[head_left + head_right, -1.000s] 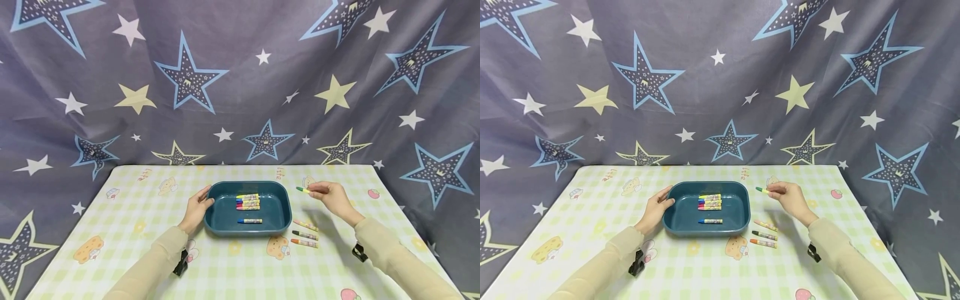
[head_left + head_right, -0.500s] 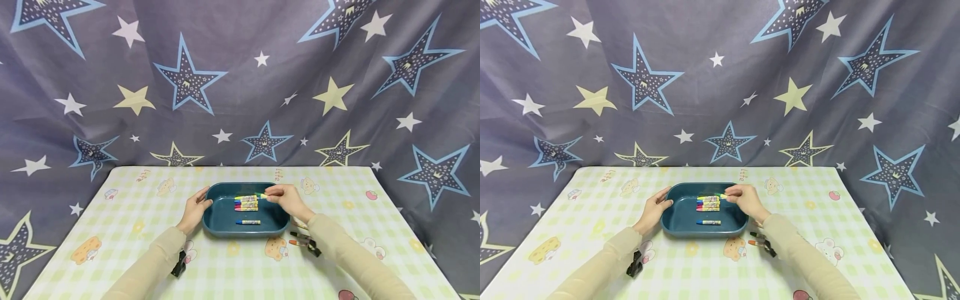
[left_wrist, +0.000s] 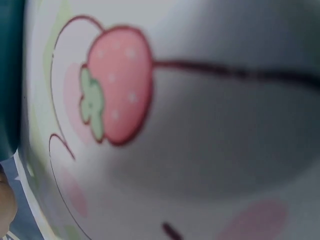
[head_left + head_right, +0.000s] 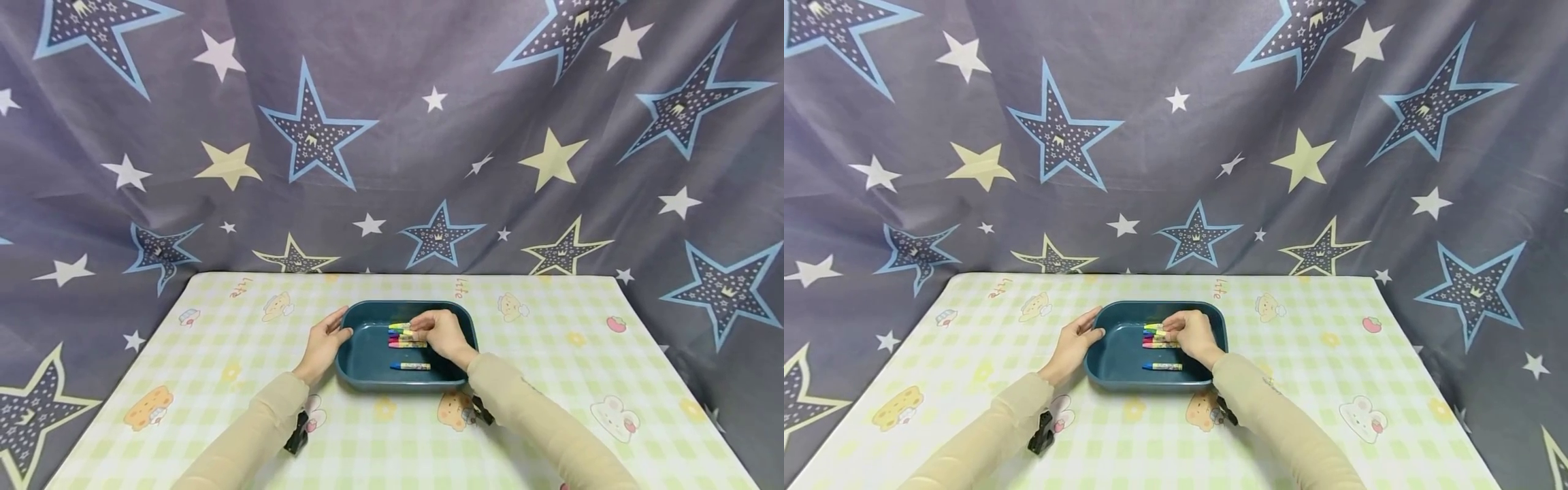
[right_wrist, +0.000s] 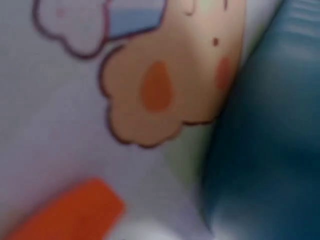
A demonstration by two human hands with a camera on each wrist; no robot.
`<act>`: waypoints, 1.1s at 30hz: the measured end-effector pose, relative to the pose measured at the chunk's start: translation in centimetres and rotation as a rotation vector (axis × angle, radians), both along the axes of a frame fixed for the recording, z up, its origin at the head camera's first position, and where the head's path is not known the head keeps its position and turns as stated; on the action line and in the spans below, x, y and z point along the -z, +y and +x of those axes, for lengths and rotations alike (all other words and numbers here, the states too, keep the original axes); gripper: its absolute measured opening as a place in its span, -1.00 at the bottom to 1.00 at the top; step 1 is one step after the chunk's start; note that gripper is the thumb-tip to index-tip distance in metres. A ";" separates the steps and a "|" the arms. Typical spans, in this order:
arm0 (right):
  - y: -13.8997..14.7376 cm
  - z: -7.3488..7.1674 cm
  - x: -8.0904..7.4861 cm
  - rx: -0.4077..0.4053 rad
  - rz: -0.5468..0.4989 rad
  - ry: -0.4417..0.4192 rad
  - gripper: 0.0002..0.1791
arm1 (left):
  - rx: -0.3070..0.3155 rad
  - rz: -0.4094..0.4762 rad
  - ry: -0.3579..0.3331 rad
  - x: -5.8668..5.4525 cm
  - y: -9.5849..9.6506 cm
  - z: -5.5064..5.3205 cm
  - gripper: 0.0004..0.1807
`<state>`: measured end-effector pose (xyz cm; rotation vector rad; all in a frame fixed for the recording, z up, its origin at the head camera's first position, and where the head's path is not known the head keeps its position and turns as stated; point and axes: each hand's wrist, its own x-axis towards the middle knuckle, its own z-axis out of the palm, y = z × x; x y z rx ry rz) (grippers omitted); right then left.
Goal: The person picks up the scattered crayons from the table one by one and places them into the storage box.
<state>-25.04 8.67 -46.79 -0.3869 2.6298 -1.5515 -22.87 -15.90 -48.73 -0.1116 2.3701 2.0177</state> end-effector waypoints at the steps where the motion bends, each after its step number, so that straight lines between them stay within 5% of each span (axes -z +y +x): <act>1: -0.1 -0.1 0.0 -0.001 -0.003 -0.005 -0.80 | 0.001 0.002 -0.001 0.0 0.0 0.0 -0.44; 11: -0.1 0.1 0.3 -0.109 0.027 -0.063 -0.78 | 0.000 0.011 0.014 -0.5 0.3 -0.2 -0.44; 33: 0.1 0.8 -0.2 -0.126 0.004 0.013 -0.69 | -0.020 0.009 -0.012 -0.2 0.1 -0.1 -0.43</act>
